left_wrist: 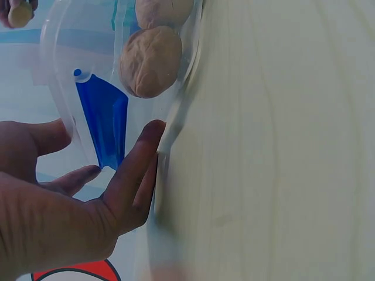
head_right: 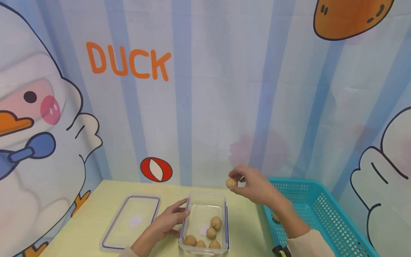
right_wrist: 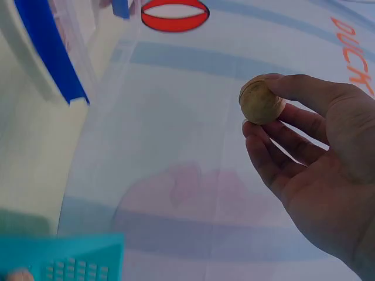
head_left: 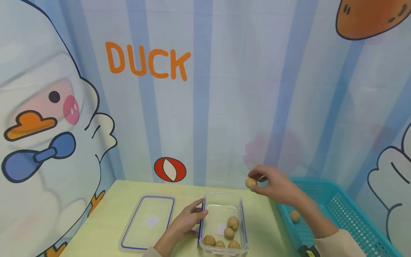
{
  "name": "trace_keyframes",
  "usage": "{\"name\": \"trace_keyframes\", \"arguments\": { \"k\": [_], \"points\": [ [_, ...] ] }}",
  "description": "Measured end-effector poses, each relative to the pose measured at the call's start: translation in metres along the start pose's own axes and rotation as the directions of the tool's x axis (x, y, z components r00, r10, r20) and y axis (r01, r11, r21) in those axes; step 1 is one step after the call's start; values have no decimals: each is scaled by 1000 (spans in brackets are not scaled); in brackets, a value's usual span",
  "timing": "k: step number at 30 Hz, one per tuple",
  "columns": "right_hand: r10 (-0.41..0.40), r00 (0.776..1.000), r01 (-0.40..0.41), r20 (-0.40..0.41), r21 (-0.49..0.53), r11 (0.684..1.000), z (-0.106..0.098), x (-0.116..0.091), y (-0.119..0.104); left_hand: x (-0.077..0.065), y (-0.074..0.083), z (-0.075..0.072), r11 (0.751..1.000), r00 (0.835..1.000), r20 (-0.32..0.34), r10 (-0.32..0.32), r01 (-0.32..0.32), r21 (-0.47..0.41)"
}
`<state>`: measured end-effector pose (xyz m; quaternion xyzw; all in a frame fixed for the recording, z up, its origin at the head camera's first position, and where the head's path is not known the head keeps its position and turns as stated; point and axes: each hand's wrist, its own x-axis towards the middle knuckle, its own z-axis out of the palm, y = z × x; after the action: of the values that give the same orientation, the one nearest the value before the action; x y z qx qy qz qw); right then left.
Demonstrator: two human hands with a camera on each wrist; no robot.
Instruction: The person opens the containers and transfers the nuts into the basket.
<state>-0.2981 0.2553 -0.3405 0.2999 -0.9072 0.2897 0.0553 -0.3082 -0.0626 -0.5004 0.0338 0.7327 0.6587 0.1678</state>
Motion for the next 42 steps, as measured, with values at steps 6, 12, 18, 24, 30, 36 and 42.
{"name": "trace_keyframes", "arguments": {
  "k": [6,12,18,24,30,36,42],
  "points": [
    [64,996,-64,-66,8,998,-26,-24,28,0,0,0,1000,1000,-3,0,0,5],
    [84,986,-89,-143,-31,996,-39,-45,56,2,-1,0,1000,1000,-10,-3,3,11],
    [173,975,-176,-140,-16,984,-36,-59,83,2,0,1,1000,1000,-17,-9,9,25],
    [260,957,-264,-130,-10,965,-28,-71,110,1,2,1,999,1000,-21,-18,19,31],
    [304,944,-308,-129,-14,951,-13,-77,132,2,2,1,999,1000,-25,-19,20,30],
    [319,941,-322,-114,-16,946,-1,-80,148,0,-1,0,1000,1000,-12,-12,12,27],
    [320,938,-327,-131,-32,945,1,-82,149,0,-2,1,1000,1000,-11,-6,6,25]
  ]
}}
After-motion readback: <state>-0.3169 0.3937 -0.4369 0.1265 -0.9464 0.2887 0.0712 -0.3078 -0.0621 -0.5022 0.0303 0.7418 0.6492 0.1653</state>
